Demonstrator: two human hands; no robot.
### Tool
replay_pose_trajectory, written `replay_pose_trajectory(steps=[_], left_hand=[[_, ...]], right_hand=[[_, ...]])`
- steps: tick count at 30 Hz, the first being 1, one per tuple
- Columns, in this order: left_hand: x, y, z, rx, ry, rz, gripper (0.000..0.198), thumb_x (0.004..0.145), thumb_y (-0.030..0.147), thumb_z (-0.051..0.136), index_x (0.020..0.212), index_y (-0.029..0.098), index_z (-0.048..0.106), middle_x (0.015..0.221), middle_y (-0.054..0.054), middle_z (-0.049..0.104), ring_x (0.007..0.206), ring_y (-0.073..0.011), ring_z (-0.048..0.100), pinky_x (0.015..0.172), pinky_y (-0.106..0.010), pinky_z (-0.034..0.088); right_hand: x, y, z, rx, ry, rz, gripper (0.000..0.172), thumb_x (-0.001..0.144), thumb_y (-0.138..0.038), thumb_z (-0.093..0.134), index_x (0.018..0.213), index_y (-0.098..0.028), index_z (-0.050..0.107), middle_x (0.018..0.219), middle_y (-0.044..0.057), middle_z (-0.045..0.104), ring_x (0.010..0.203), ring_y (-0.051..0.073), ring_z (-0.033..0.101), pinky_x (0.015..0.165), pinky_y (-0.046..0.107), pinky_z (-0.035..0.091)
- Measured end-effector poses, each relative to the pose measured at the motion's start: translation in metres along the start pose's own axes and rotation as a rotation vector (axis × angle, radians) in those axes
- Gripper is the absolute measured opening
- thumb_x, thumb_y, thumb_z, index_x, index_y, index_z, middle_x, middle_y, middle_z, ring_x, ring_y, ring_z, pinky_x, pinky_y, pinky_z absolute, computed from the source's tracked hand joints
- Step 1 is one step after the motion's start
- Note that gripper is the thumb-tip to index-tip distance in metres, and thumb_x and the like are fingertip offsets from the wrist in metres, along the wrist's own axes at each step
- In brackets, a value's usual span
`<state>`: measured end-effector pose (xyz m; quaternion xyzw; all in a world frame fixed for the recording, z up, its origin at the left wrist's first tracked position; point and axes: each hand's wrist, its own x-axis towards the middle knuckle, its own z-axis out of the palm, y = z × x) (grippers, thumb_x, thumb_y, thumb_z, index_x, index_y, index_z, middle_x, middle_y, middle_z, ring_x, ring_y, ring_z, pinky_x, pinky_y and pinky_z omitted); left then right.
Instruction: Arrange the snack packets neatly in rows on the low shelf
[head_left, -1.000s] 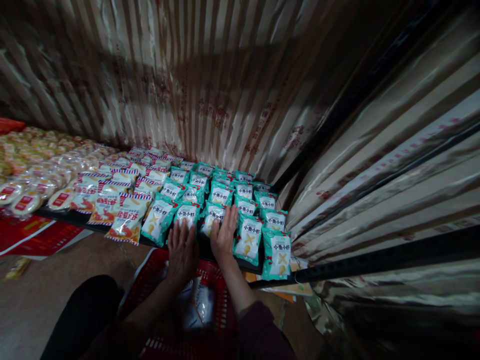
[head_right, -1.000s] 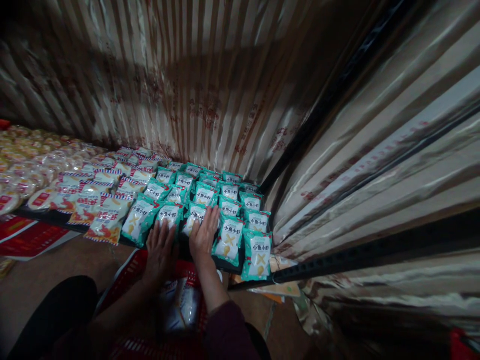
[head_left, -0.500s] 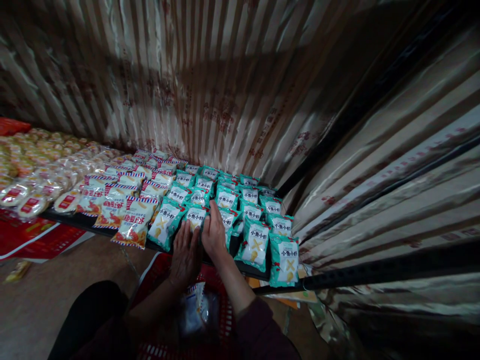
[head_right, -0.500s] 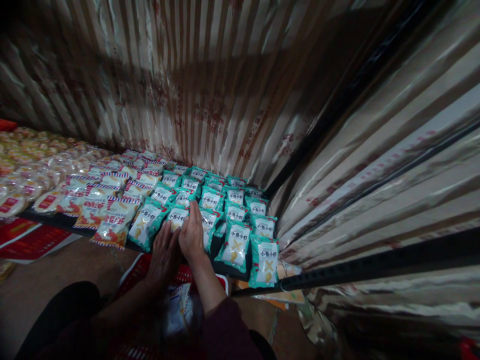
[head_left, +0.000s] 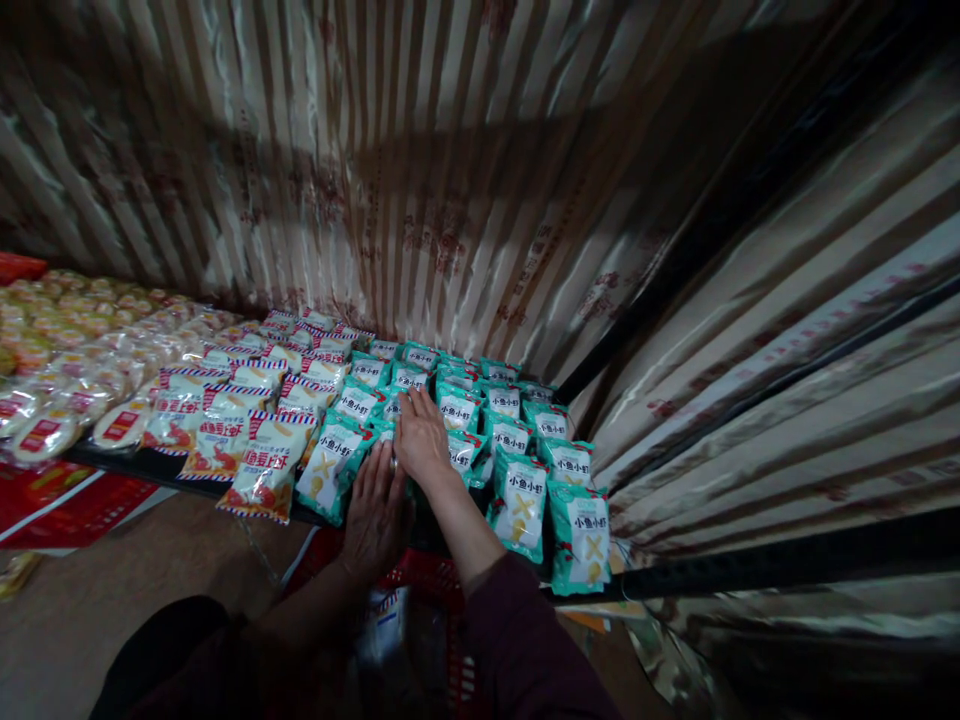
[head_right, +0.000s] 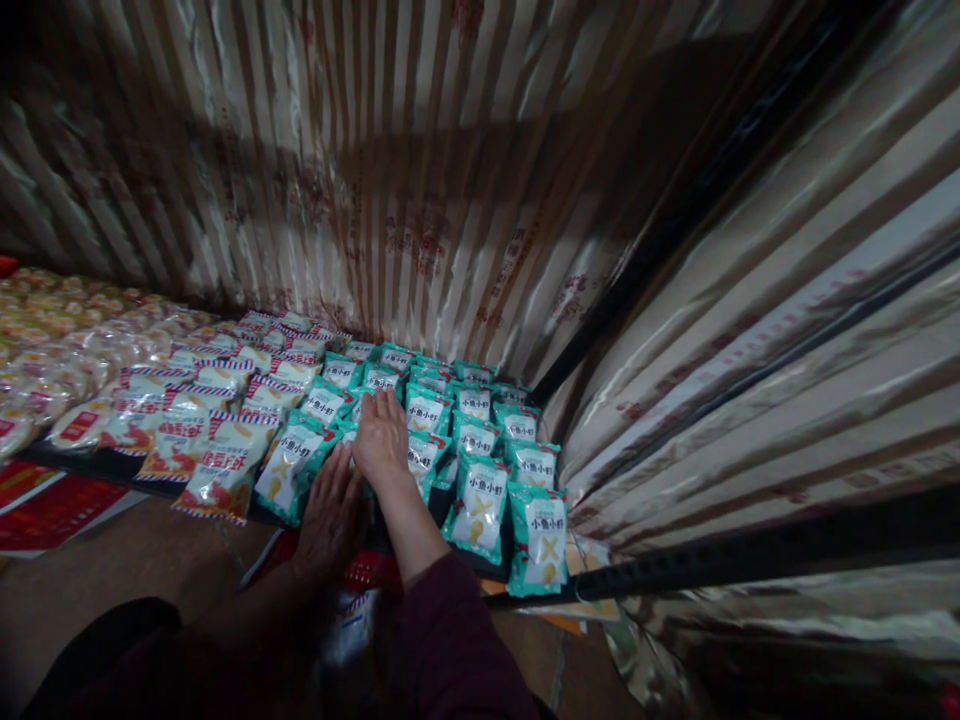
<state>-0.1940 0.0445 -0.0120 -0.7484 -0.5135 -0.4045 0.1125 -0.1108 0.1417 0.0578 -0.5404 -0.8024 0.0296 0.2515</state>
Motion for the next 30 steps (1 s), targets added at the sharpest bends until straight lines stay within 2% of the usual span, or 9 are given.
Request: replay_pose_trajectory(steps=[3, 7, 14, 20, 25, 30], left_hand=[[0.01, 0.0, -0.001, 0.018, -0.055, -0.013, 0.053, 0.086, 0.02, 0.048, 0.136, 0.01, 0.036, 0.146, -0.022, 0.033, 0.142, -0.0318, 0.018, 0.107, -0.052, 0.032], [0.02, -0.002, -0.001, 0.048, -0.094, -0.013, 0.046, 0.086, 0.025, 0.047, 0.129, 0.008, 0.044, 0.144, -0.022, 0.037, 0.141, -0.0326, 0.018, 0.107, -0.052, 0.033], [0.029, -0.009, 0.005, 0.022, -0.1, 0.01, 0.043, 0.086, 0.023, 0.046, 0.127, 0.009, 0.046, 0.144, -0.021, 0.038, 0.142, -0.0333, 0.016, 0.106, -0.052, 0.033], [0.035, -0.011, 0.009, -0.019, -0.1, 0.017, 0.047, 0.085, 0.021, 0.047, 0.131, 0.007, 0.043, 0.147, -0.021, 0.032, 0.142, -0.0333, 0.012, 0.107, -0.051, 0.034], [0.041, -0.015, 0.015, -0.038, -0.046, -0.005, 0.049, 0.086, 0.018, 0.045, 0.134, 0.008, 0.039, 0.151, -0.021, 0.024, 0.142, -0.033, 0.01, 0.107, -0.052, 0.035], [0.042, -0.017, 0.02, -0.052, -0.011, -0.043, 0.05, 0.088, 0.014, 0.04, 0.138, 0.011, 0.034, 0.151, -0.02, 0.023, 0.143, -0.0319, 0.009, 0.106, -0.053, 0.035]], right_hand=[[0.009, 0.004, -0.001, -0.048, -0.036, -0.007, 0.05, 0.084, -0.015, 0.046, 0.134, -0.01, 0.048, 0.142, 0.017, 0.044, 0.136, 0.028, 0.034, 0.109, 0.044, 0.029], [0.018, 0.01, -0.001, -0.106, -0.05, 0.053, 0.05, 0.086, -0.016, 0.044, 0.136, -0.013, 0.046, 0.14, 0.017, 0.046, 0.128, 0.028, 0.043, 0.106, 0.045, 0.029], [0.026, 0.016, -0.01, -0.192, -0.106, 0.084, 0.037, 0.088, -0.017, 0.043, 0.122, -0.016, 0.059, 0.113, 0.015, 0.064, 0.106, 0.028, 0.052, 0.092, 0.041, 0.037], [0.018, 0.026, -0.013, -0.22, -0.058, 0.059, 0.035, 0.089, -0.017, 0.042, 0.119, -0.016, 0.061, 0.109, 0.013, 0.065, 0.105, 0.028, 0.05, 0.096, 0.042, 0.033], [0.014, 0.033, -0.011, -0.175, -0.011, 0.089, 0.035, 0.09, -0.02, 0.042, 0.119, -0.014, 0.061, 0.11, 0.014, 0.065, 0.106, 0.027, 0.051, 0.099, 0.043, 0.033], [0.004, 0.028, -0.016, -0.059, 0.132, 0.067, 0.037, 0.09, -0.019, 0.039, 0.119, -0.015, 0.062, 0.122, 0.013, 0.06, 0.119, 0.026, 0.046, 0.103, 0.044, 0.034]])
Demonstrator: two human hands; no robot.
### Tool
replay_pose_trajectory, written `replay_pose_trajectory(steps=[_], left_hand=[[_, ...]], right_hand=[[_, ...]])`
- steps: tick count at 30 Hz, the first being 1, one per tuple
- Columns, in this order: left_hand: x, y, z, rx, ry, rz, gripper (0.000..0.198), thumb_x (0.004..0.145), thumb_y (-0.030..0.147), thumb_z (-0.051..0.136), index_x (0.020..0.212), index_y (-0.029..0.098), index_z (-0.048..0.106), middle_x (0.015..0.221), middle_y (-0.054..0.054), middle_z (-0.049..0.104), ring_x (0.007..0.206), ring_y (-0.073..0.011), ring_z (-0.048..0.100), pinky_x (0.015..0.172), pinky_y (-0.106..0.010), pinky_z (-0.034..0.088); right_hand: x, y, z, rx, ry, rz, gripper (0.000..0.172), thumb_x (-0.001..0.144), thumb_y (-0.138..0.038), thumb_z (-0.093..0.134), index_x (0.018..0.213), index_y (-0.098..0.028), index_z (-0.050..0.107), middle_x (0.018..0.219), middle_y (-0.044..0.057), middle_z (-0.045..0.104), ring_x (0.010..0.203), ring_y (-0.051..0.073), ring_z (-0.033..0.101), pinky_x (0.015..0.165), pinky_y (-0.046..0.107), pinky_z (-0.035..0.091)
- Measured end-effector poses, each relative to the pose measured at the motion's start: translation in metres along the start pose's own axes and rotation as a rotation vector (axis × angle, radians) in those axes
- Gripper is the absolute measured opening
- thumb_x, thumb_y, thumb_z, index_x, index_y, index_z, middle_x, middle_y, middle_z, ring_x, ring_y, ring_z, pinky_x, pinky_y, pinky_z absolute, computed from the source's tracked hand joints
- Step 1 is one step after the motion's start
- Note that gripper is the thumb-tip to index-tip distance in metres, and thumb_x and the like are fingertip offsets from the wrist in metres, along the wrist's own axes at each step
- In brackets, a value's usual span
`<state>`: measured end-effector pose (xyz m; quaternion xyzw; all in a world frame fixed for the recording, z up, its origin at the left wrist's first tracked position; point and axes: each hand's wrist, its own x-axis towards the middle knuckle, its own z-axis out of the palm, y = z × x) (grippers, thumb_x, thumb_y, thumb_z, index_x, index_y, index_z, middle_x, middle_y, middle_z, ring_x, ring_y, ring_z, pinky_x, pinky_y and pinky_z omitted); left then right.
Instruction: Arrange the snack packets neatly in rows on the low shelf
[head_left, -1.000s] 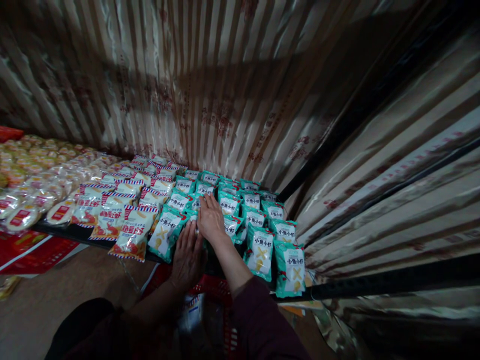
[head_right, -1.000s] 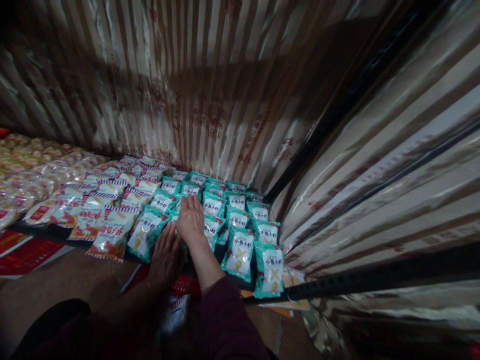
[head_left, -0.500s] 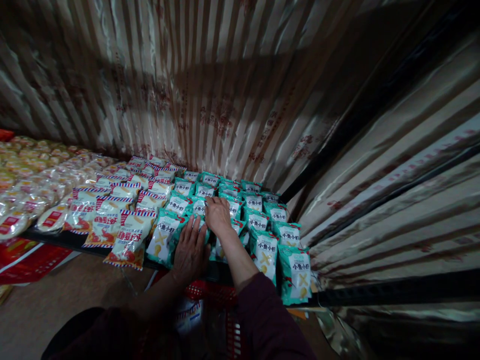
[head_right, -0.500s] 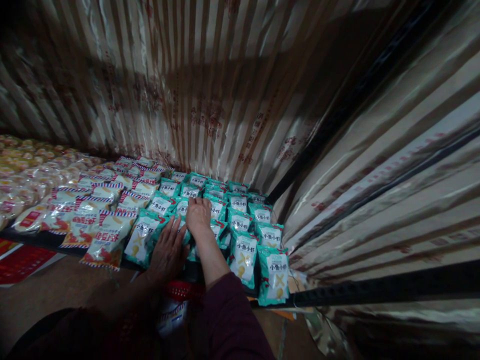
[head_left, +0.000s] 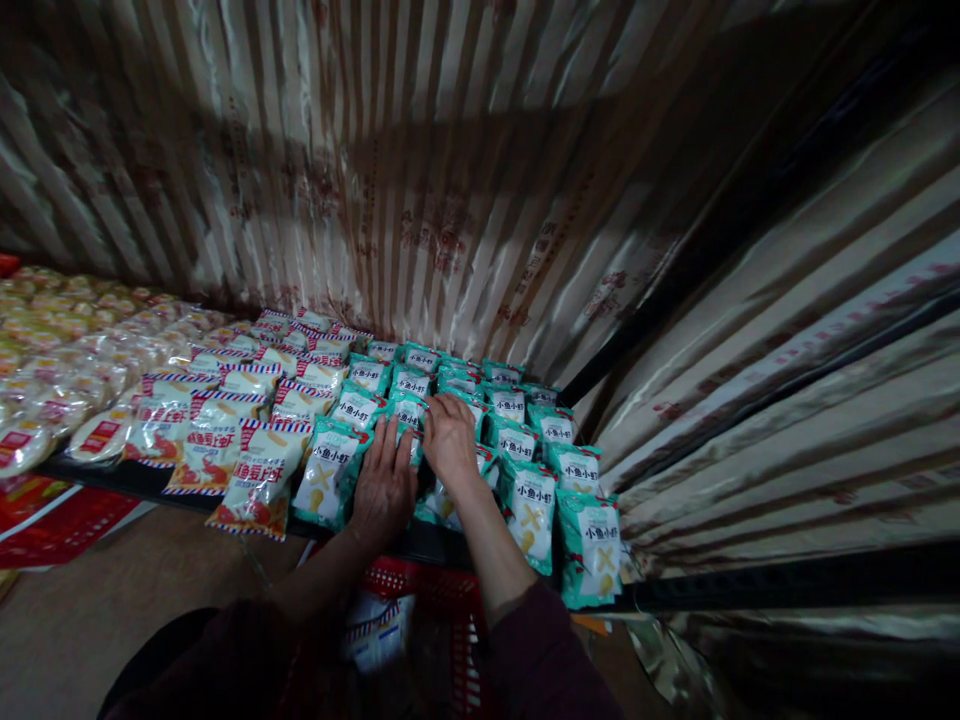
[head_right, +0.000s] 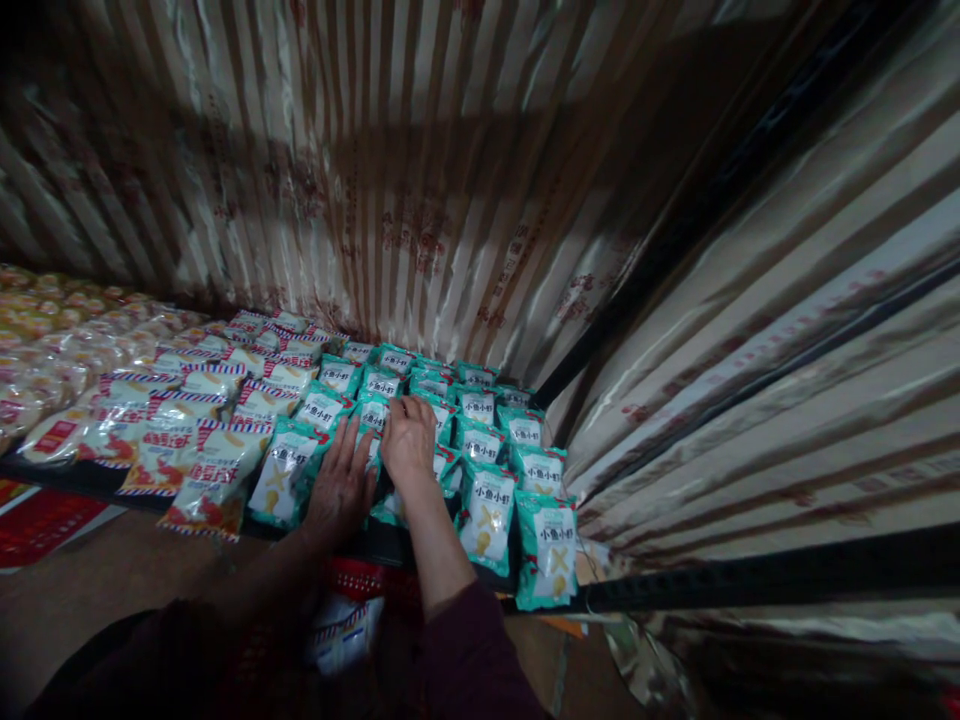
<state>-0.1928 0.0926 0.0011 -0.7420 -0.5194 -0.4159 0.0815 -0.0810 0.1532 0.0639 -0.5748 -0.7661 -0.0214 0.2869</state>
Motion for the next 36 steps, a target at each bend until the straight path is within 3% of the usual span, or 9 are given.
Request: replay_pose_trajectory(steps=[5, 9, 15, 22, 27, 32, 36], left_hand=[[-0.006, 0.001, 0.003, -0.007, 0.011, -0.011, 0.047, 0.091, 0.01, 0.033, 0.138, 0.013, 0.035, 0.15, -0.02, 0.028, 0.143, -0.0312, 0.008, 0.105, -0.054, 0.033], [-0.01, -0.003, 0.007, -0.027, 0.024, -0.028, 0.047, 0.094, 0.02, 0.034, 0.141, 0.014, 0.029, 0.15, -0.019, 0.027, 0.143, -0.0296, 0.007, 0.107, -0.053, 0.03], [-0.012, -0.009, 0.006, -0.184, 0.006, -0.033, 0.05, 0.096, 0.024, 0.028, 0.145, 0.021, 0.018, 0.152, -0.014, 0.024, 0.144, -0.0257, 0.007, 0.112, -0.05, 0.026], [-0.01, -0.017, 0.002, -0.366, -0.024, -0.057, 0.046, 0.096, 0.024, 0.028, 0.142, 0.024, 0.028, 0.152, -0.01, 0.028, 0.144, -0.0215, 0.012, 0.113, -0.047, 0.027], [-0.002, -0.01, -0.011, -0.523, 0.014, -0.112, 0.042, 0.096, 0.03, 0.03, 0.136, 0.021, 0.039, 0.149, -0.011, 0.034, 0.142, -0.0219, 0.02, 0.112, -0.049, 0.028], [0.025, -0.006, -0.029, -0.61, 0.006, -0.378, 0.04, 0.095, 0.032, 0.033, 0.129, 0.018, 0.049, 0.145, -0.01, 0.041, 0.136, -0.0204, 0.034, 0.112, -0.043, 0.03], [0.071, -0.018, -0.03, -0.517, -0.087, -0.593, 0.04, 0.091, 0.029, 0.037, 0.126, 0.018, 0.052, 0.138, -0.009, 0.049, 0.131, -0.0226, 0.041, 0.11, -0.044, 0.033]], right_hand=[[-0.03, -0.014, -0.006, 0.166, 0.154, -0.031, 0.04, 0.092, -0.019, 0.033, 0.121, -0.012, 0.059, 0.131, 0.014, 0.053, 0.127, 0.023, 0.041, 0.107, 0.044, 0.036], [-0.064, -0.031, 0.001, 0.294, 0.201, -0.029, 0.042, 0.095, -0.024, 0.029, 0.127, -0.014, 0.053, 0.135, 0.015, 0.05, 0.129, 0.022, 0.041, 0.107, 0.047, 0.037], [-0.102, -0.054, 0.025, 0.454, 0.184, 0.228, 0.052, 0.098, -0.037, 0.022, 0.141, -0.012, 0.035, 0.148, 0.017, 0.033, 0.14, 0.024, 0.028, 0.109, 0.049, 0.032], [-0.103, -0.067, 0.034, 0.694, 0.145, 0.46, 0.062, 0.095, -0.053, 0.023, 0.14, -0.012, 0.038, 0.151, 0.015, 0.03, 0.14, 0.024, 0.025, 0.112, 0.049, 0.025], [-0.097, -0.065, 0.033, 0.8, 0.163, 0.504, 0.061, 0.094, -0.054, 0.025, 0.14, -0.015, 0.039, 0.152, 0.013, 0.028, 0.141, 0.023, 0.023, 0.114, 0.047, 0.021], [-0.087, -0.056, 0.04, 0.766, 0.162, 0.461, 0.063, 0.095, -0.054, 0.022, 0.139, -0.013, 0.039, 0.153, 0.014, 0.025, 0.142, 0.022, 0.02, 0.114, 0.047, 0.021], [-0.079, -0.051, 0.049, 0.689, 0.165, 0.413, 0.067, 0.094, -0.055, 0.024, 0.142, -0.008, 0.033, 0.153, 0.018, 0.023, 0.143, 0.024, 0.018, 0.114, 0.049, 0.021]])
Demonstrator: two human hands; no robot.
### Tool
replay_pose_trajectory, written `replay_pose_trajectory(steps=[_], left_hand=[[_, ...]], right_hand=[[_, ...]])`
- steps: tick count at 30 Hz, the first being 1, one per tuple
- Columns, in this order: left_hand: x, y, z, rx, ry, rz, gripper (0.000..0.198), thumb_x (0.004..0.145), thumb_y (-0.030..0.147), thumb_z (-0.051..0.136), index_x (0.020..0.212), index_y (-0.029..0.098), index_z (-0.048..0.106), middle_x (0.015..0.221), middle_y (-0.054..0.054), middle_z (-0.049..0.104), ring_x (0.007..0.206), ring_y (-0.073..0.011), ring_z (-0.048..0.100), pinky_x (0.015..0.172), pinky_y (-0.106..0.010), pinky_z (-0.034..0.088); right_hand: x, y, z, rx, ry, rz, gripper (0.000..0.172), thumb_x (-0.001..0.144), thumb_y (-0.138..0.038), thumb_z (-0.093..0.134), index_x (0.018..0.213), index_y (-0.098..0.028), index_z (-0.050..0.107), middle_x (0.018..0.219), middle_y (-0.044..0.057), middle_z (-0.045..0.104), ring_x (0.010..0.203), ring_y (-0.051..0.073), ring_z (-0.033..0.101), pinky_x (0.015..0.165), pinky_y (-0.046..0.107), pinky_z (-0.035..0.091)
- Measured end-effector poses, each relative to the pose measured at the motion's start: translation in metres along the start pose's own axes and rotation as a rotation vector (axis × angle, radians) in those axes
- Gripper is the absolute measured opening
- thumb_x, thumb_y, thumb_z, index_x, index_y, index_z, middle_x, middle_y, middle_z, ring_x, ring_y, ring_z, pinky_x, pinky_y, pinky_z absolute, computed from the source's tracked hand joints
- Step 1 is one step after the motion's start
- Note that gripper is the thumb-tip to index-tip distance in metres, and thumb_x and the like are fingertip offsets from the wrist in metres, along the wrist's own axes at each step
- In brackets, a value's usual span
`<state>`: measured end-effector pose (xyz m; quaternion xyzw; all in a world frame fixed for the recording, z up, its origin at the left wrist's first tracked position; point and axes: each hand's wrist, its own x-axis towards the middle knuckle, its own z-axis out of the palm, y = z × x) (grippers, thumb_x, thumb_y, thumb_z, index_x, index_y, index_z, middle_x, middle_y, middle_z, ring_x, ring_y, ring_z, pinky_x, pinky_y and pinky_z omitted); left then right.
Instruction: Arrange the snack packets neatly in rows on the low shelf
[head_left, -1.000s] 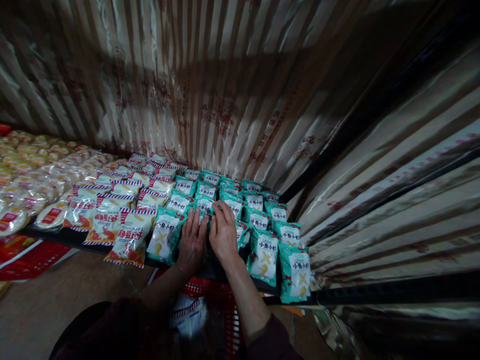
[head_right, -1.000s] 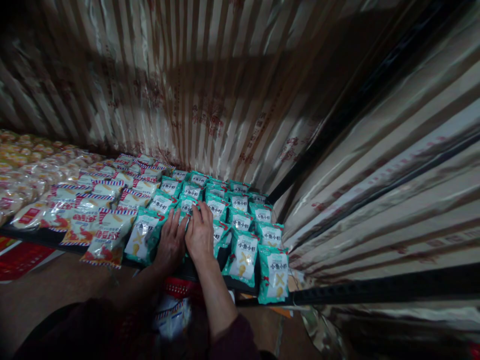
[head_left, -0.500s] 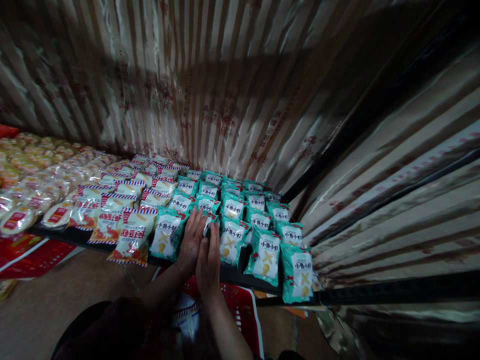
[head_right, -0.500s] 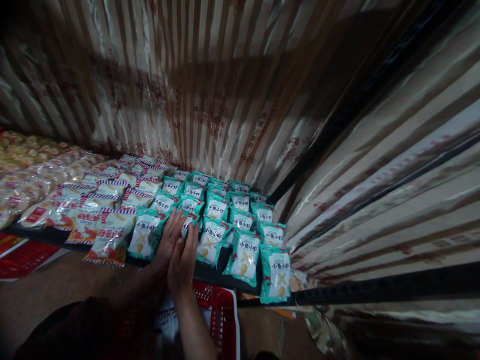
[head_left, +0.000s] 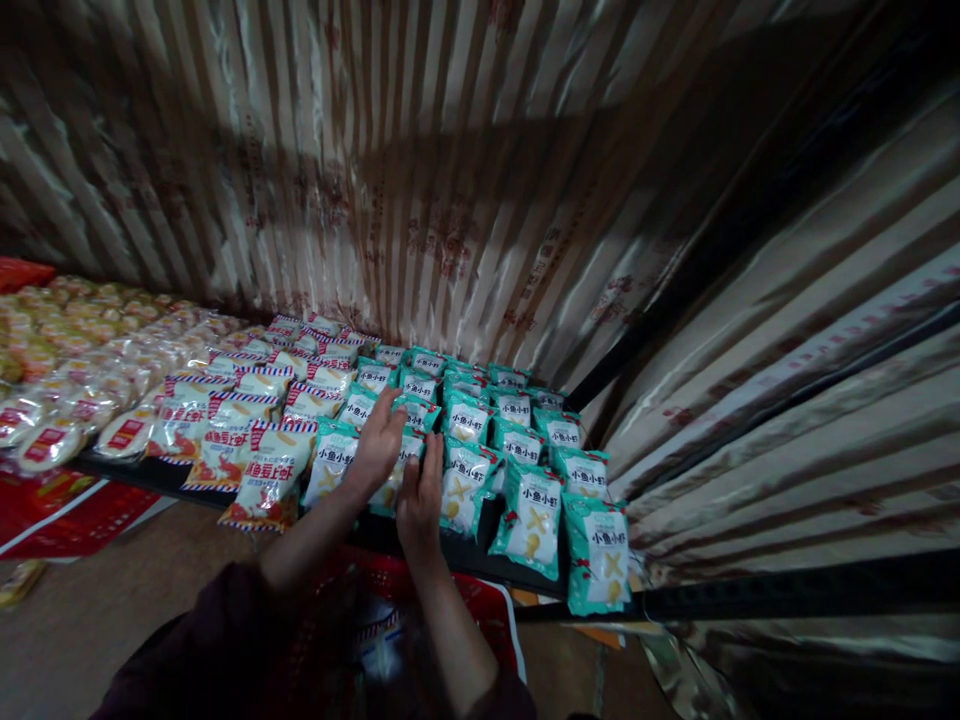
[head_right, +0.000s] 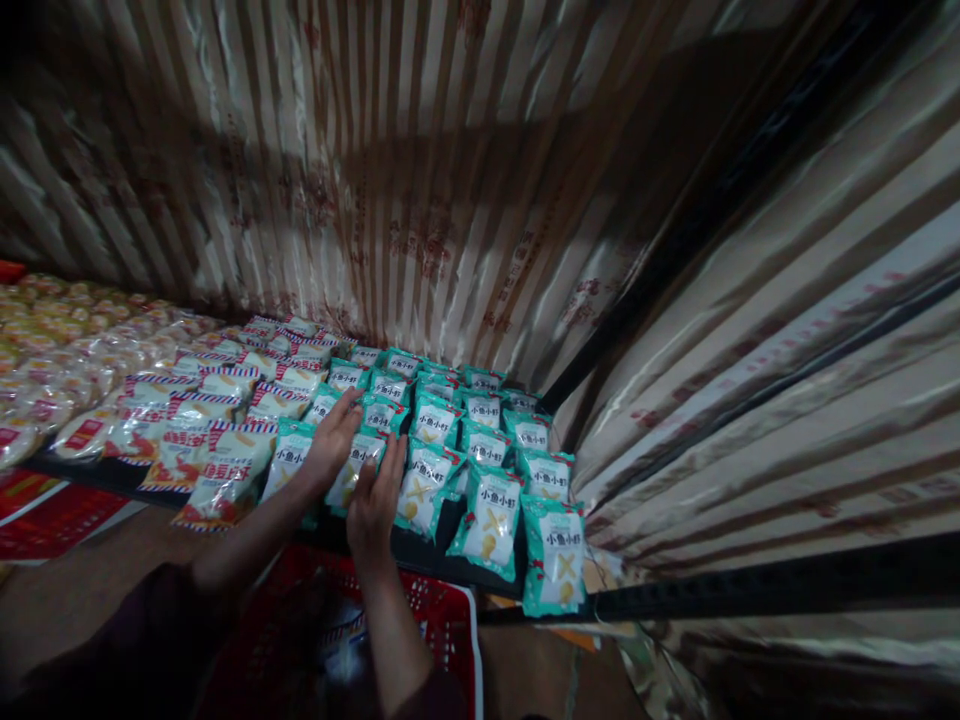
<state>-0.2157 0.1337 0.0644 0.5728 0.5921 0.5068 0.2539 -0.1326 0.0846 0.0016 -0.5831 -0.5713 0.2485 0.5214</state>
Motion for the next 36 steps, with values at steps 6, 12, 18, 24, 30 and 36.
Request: replay_pose_trajectory(steps=[6, 12, 18, 24, 30, 36], left_hand=[[0.061, 0.021, 0.003, 0.691, -0.249, 0.046, 0.051, 0.083, 0.012, 0.038, 0.135, 0.01, 0.041, 0.133, -0.015, 0.053, 0.126, -0.0241, 0.047, 0.105, -0.039, 0.036], [0.07, 0.022, 0.012, 0.817, -0.312, 0.0, 0.048, 0.083, 0.011, 0.035, 0.13, 0.009, 0.045, 0.116, -0.018, 0.063, 0.111, -0.0293, 0.058, 0.097, -0.046, 0.04], [0.075, 0.022, 0.022, 0.853, -0.395, -0.024, 0.047, 0.084, 0.018, 0.038, 0.129, 0.013, 0.047, 0.122, -0.017, 0.061, 0.113, -0.0287, 0.058, 0.096, -0.044, 0.042], [0.079, 0.019, 0.031, 0.857, -0.426, -0.052, 0.042, 0.084, 0.02, 0.038, 0.123, 0.017, 0.053, 0.118, -0.014, 0.064, 0.11, -0.025, 0.06, 0.094, -0.039, 0.045], [0.066, 0.026, 0.025, 0.85, -0.338, 0.029, 0.042, 0.086, 0.017, 0.036, 0.125, 0.011, 0.051, 0.126, -0.017, 0.057, 0.12, -0.0253, 0.052, 0.101, -0.037, 0.04], [0.004, 0.026, 0.004, 0.708, -0.198, 0.302, 0.046, 0.087, 0.019, 0.04, 0.131, 0.01, 0.047, 0.142, -0.017, 0.042, 0.133, -0.0288, 0.037, 0.108, -0.043, 0.033]], right_hand=[[0.008, -0.003, 0.006, -0.094, 0.085, -0.078, 0.067, 0.094, -0.054, 0.025, 0.143, -0.009, 0.03, 0.151, 0.02, 0.024, 0.142, 0.027, 0.019, 0.111, 0.051, 0.024], [0.02, 0.0, 0.011, -0.167, 0.088, -0.093, 0.066, 0.093, -0.054, 0.025, 0.141, -0.01, 0.033, 0.15, 0.021, 0.026, 0.141, 0.029, 0.022, 0.109, 0.053, 0.026], [0.028, 0.009, 0.012, -0.185, 0.052, -0.063, 0.073, 0.091, -0.059, 0.02, 0.14, -0.007, 0.036, 0.149, 0.023, 0.029, 0.14, 0.03, 0.022, 0.108, 0.052, 0.026], [0.031, 0.013, 0.012, -0.179, 0.032, -0.038, 0.078, 0.09, -0.061, 0.017, 0.139, -0.003, 0.035, 0.147, 0.024, 0.031, 0.139, 0.03, 0.025, 0.109, 0.052, 0.025], [0.035, 0.014, 0.011, -0.163, 0.05, -0.074, 0.07, 0.093, -0.054, 0.018, 0.14, -0.004, 0.034, 0.147, 0.023, 0.031, 0.139, 0.029, 0.024, 0.11, 0.052, 0.025], [0.033, 0.026, 0.014, -0.161, 0.063, -0.155, 0.065, 0.091, -0.048, 0.03, 0.141, -0.006, 0.031, 0.148, 0.022, 0.03, 0.14, 0.029, 0.024, 0.109, 0.052, 0.028]])
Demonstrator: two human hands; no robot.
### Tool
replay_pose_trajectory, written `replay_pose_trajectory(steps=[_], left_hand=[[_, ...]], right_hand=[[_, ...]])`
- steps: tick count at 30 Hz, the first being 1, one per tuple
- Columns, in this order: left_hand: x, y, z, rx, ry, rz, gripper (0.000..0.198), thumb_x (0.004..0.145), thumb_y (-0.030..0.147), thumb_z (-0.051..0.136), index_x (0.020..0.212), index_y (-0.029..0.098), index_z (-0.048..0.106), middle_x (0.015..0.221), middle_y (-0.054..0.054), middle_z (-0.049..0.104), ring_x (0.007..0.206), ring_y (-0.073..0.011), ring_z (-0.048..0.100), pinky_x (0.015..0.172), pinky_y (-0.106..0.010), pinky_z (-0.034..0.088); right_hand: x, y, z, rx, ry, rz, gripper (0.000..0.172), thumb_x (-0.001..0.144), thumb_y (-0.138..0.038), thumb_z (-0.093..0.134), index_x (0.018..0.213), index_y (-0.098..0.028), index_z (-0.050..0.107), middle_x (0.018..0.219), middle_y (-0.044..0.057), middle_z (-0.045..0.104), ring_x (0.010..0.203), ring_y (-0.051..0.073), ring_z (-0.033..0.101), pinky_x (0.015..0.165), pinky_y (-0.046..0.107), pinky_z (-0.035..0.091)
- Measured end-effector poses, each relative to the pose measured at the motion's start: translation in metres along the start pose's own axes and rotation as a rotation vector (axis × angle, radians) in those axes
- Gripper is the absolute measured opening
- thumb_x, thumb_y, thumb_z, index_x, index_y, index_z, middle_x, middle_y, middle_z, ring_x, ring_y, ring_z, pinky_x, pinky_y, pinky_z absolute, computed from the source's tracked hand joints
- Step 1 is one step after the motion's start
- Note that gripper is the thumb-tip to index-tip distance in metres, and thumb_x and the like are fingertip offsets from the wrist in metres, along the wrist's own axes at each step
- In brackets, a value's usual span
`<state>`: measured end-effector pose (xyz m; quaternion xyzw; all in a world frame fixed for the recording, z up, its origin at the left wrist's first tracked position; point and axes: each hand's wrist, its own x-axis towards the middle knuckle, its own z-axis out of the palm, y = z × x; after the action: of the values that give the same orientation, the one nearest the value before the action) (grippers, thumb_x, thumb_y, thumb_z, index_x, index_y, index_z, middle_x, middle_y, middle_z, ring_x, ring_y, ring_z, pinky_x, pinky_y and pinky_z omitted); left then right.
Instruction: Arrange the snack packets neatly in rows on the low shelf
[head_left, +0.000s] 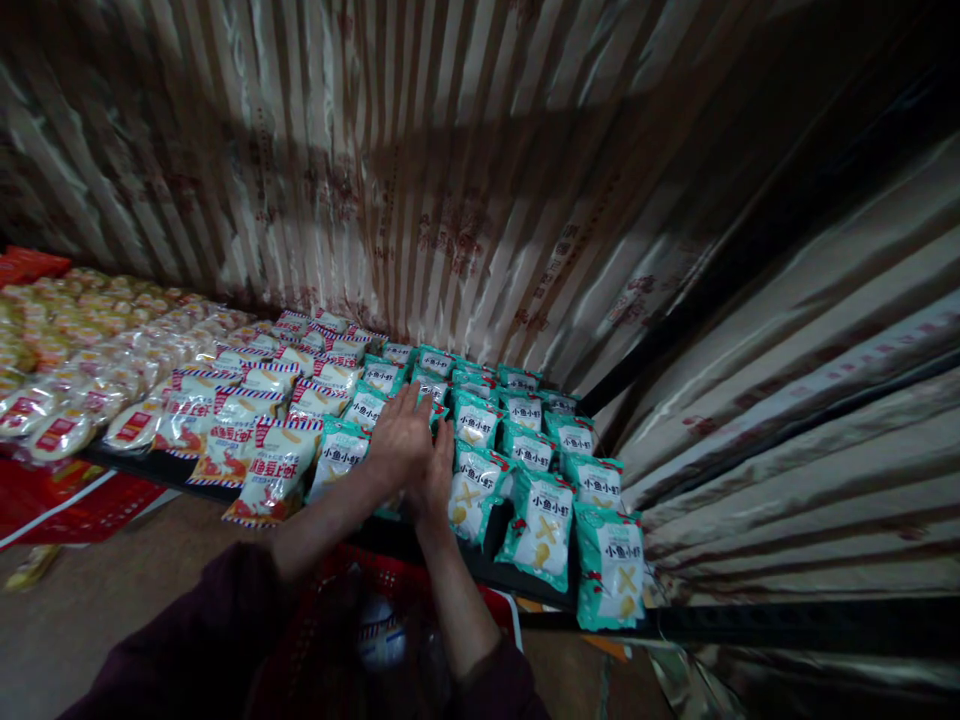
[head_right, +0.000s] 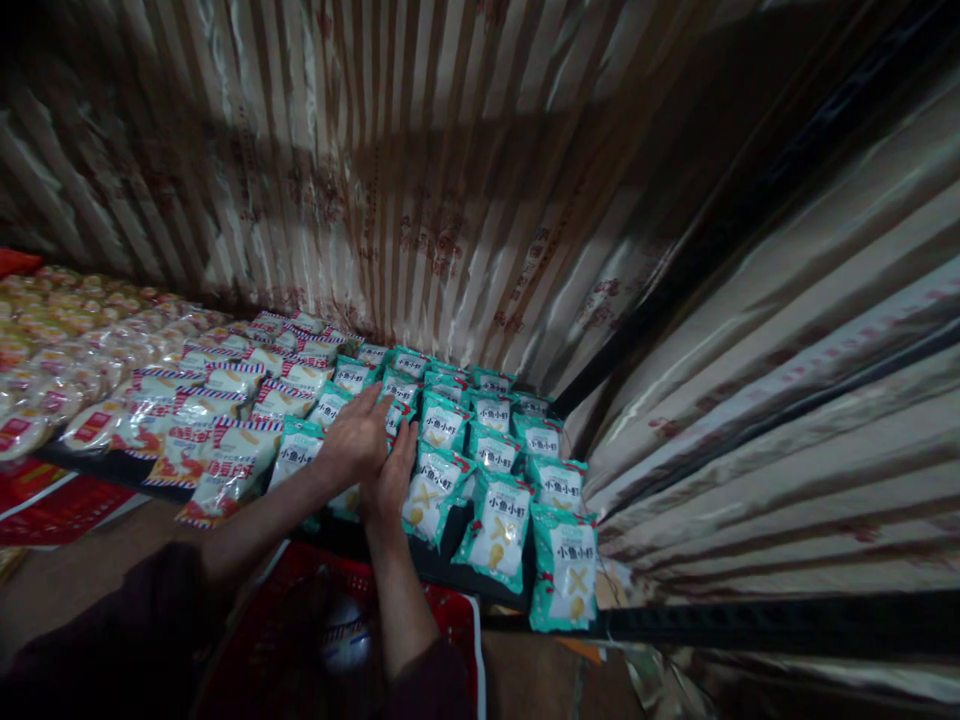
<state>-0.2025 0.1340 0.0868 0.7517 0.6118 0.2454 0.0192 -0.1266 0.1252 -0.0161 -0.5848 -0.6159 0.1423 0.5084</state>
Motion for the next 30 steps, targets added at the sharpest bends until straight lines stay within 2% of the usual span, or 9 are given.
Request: replay_pose_trajectory(steps=[3, 5, 10, 13, 17, 22, 24, 27, 30], left_hand=[[-0.045, -0.003, 0.006, -0.087, 0.145, 0.125, 0.042, 0.088, 0.02, 0.04, 0.129, 0.017, 0.049, 0.142, -0.012, 0.043, 0.138, -0.0275, 0.03, 0.109, -0.047, 0.033], [-0.071, -0.008, 0.014, -0.133, 0.207, 0.149, 0.041, 0.088, 0.017, 0.039, 0.127, 0.019, 0.051, 0.142, -0.011, 0.043, 0.139, -0.0264, 0.027, 0.107, -0.047, 0.036], [-0.109, -0.018, 0.035, -0.166, 0.377, 0.157, 0.04, 0.09, 0.011, 0.035, 0.127, 0.017, 0.047, 0.142, -0.016, 0.042, 0.141, -0.0263, 0.021, 0.106, -0.048, 0.037], [-0.12, -0.024, 0.032, -0.113, 0.443, 0.118, 0.04, 0.088, 0.009, 0.037, 0.127, 0.017, 0.046, 0.146, -0.017, 0.036, 0.142, -0.0296, 0.016, 0.107, -0.054, 0.032], [-0.124, -0.038, 0.02, -0.069, 0.418, 0.011, 0.042, 0.087, 0.013, 0.041, 0.128, 0.017, 0.045, 0.149, -0.016, 0.031, 0.143, -0.0315, 0.013, 0.108, -0.056, 0.027], [-0.123, -0.064, 0.024, -0.098, 0.394, -0.066, 0.043, 0.089, 0.017, 0.038, 0.132, 0.018, 0.041, 0.149, -0.016, 0.032, 0.143, -0.0291, 0.015, 0.109, -0.054, 0.027], [-0.124, -0.073, 0.03, -0.113, 0.379, -0.066, 0.043, 0.092, 0.02, 0.036, 0.134, 0.017, 0.039, 0.149, -0.016, 0.031, 0.142, -0.028, 0.016, 0.109, -0.052, 0.029], [-0.128, -0.081, 0.038, -0.143, 0.33, -0.093, 0.044, 0.094, 0.024, 0.035, 0.138, 0.02, 0.035, 0.151, -0.015, 0.028, 0.142, -0.026, 0.02, 0.11, -0.05, 0.031], [-0.13, -0.087, 0.041, -0.195, 0.305, -0.115, 0.048, 0.094, 0.023, 0.035, 0.142, 0.023, 0.028, 0.153, -0.013, 0.022, 0.142, -0.0246, 0.02, 0.111, -0.049, 0.03]], right_hand=[[-0.001, 0.003, 0.0, 0.003, -0.031, 0.011, 0.058, 0.092, -0.039, 0.028, 0.142, -0.011, 0.03, 0.15, 0.018, 0.029, 0.14, 0.025, 0.023, 0.11, 0.051, 0.027], [0.0, 0.002, -0.002, 0.015, -0.048, 0.04, 0.057, 0.093, -0.038, 0.025, 0.142, -0.011, 0.031, 0.151, 0.017, 0.028, 0.141, 0.024, 0.021, 0.111, 0.051, 0.026], [0.003, -0.014, -0.008, 0.023, -0.049, 0.042, 0.06, 0.093, -0.043, 0.025, 0.14, -0.005, 0.033, 0.151, 0.021, 0.026, 0.142, 0.025, 0.019, 0.113, 0.051, 0.023], [0.002, -0.024, -0.011, -0.01, -0.001, -0.016, 0.059, 0.095, -0.04, 0.022, 0.139, -0.004, 0.034, 0.15, 0.021, 0.026, 0.142, 0.024, 0.018, 0.113, 0.051, 0.022], [-0.007, -0.039, -0.019, -0.042, 0.018, -0.145, 0.053, 0.097, -0.035, 0.022, 0.138, -0.006, 0.036, 0.151, 0.02, 0.027, 0.143, 0.024, 0.015, 0.113, 0.053, 0.023], [-0.038, -0.06, -0.017, 0.057, -0.123, -0.315, 0.046, 0.098, -0.027, 0.022, 0.14, -0.016, 0.036, 0.147, 0.014, 0.036, 0.14, 0.021, 0.027, 0.11, 0.05, 0.033], [-0.052, -0.065, -0.008, 0.107, -0.156, -0.283, 0.045, 0.098, -0.027, 0.023, 0.139, -0.016, 0.037, 0.145, 0.014, 0.04, 0.137, 0.02, 0.033, 0.109, 0.047, 0.035], [-0.066, -0.07, 0.008, 0.133, -0.136, -0.151, 0.046, 0.097, -0.031, 0.026, 0.138, -0.015, 0.038, 0.142, 0.016, 0.043, 0.135, 0.021, 0.037, 0.108, 0.047, 0.036], [-0.071, -0.074, 0.017, 0.145, -0.13, -0.071, 0.048, 0.097, -0.035, 0.028, 0.139, -0.014, 0.037, 0.145, 0.017, 0.039, 0.136, 0.023, 0.035, 0.108, 0.048, 0.035]])
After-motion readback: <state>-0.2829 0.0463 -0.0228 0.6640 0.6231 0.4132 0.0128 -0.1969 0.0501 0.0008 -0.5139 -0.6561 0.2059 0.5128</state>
